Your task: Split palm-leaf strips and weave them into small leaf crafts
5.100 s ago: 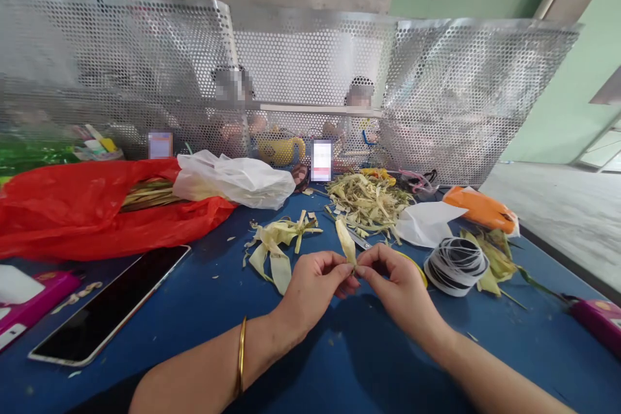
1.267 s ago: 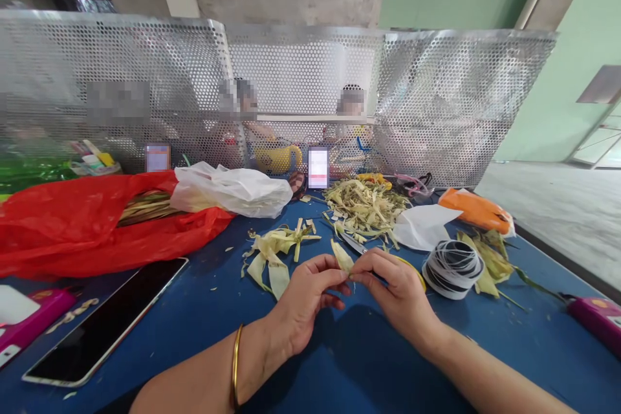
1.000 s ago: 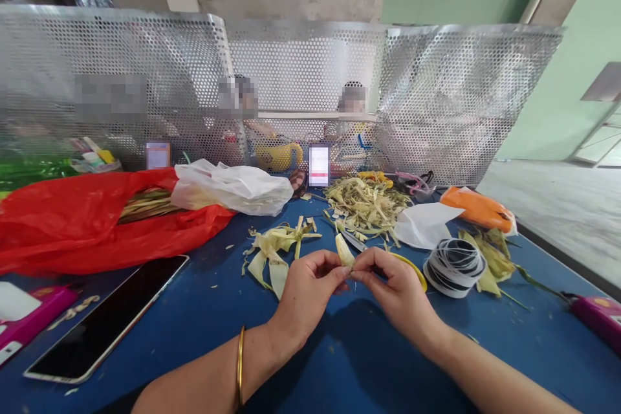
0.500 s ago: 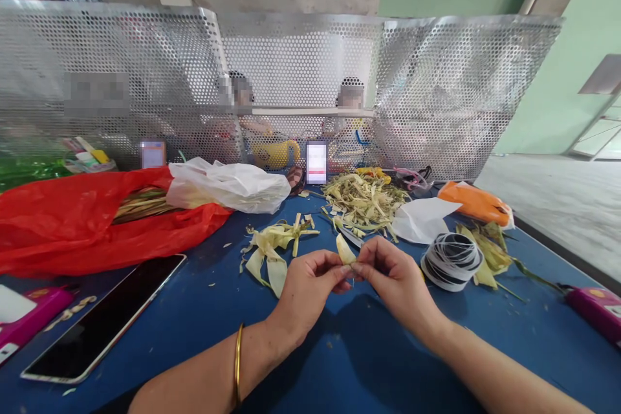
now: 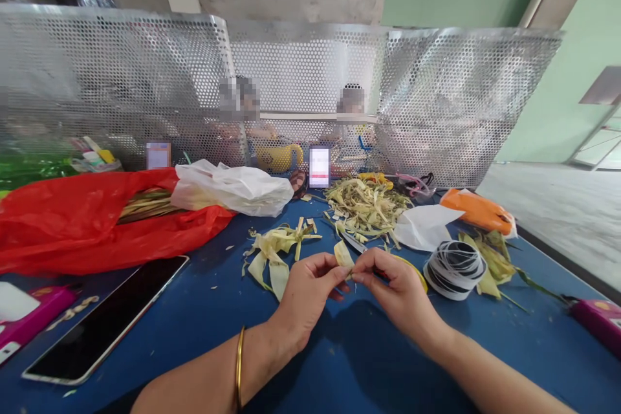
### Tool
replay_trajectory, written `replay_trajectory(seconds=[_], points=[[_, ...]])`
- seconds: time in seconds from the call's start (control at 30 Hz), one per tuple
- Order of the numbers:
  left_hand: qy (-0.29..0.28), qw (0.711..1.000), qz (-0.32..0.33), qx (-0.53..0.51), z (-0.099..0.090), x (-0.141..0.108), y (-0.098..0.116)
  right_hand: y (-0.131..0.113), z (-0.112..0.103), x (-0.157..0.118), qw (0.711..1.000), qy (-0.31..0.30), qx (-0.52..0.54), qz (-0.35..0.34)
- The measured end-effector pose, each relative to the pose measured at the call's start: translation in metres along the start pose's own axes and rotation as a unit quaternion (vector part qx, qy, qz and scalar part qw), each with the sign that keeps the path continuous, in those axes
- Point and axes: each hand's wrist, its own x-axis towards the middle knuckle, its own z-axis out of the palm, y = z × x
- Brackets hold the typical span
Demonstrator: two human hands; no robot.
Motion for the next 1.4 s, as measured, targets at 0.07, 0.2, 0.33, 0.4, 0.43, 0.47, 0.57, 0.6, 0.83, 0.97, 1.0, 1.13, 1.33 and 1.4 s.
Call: replay_trajectory(seconds=[0.07,0.2,0.33,0.4,0.43,0.47,0.57,0.6,0.83,0.97,1.0,1.13,1.33,1.4], points=[[0.015,0.999,0.020,0.026,0.000,0.000,0.000,0.000,0.001,-0.001,0.999,0.006,0.003,0.037],[0.004,0.997,0.043,0.062,0.000,-0.002,-0.001,-0.003,0.001,-0.001,0.996,0.014,0.021,0.090],[-0.009,0.997,0.036,0.064,0.000,-0.002,-0.002,-0.004,0.000,0.001,0.994,0.018,0.038,0.104],[-0.011,0.998,0.019,0.053,0.001,-0.002,-0.001,-0.003,0.000,0.002,0.992,0.015,0.071,0.103],[-0.014,0.999,0.011,0.045,0.001,-0.002,0.000,-0.003,-0.001,0.002,0.991,0.011,0.093,0.099],[-0.017,0.999,0.004,0.033,0.001,-0.002,0.000,-0.002,-0.001,0.003,0.989,0.006,0.115,0.093],[-0.020,1.000,-0.013,-0.020,-0.001,-0.001,0.000,-0.003,-0.004,0.004,0.990,-0.016,0.134,0.042],[-0.021,0.999,-0.019,-0.037,-0.002,-0.001,0.000,-0.003,-0.006,0.005,0.993,-0.019,0.119,0.017],[-0.035,0.998,-0.040,-0.036,-0.003,0.000,-0.001,0.002,-0.007,0.004,0.998,-0.002,0.010,-0.061],[-0.018,1.000,-0.018,0.009,0.000,0.000,-0.001,0.006,-0.002,0.003,1.000,0.005,0.008,-0.008],[-0.020,1.000,-0.013,0.020,0.000,0.000,-0.001,0.007,-0.001,0.002,1.000,0.004,0.015,0.011],[-0.033,0.998,0.002,0.053,0.000,0.000,-0.001,0.008,0.000,0.002,0.996,-0.005,0.061,0.072],[-0.055,0.996,0.002,0.065,-0.001,-0.001,-0.002,0.003,-0.002,0.004,0.993,-0.012,0.071,0.097],[-0.054,0.996,0.001,0.068,-0.001,-0.002,-0.001,0.001,-0.003,0.004,0.992,-0.009,0.067,0.104]])
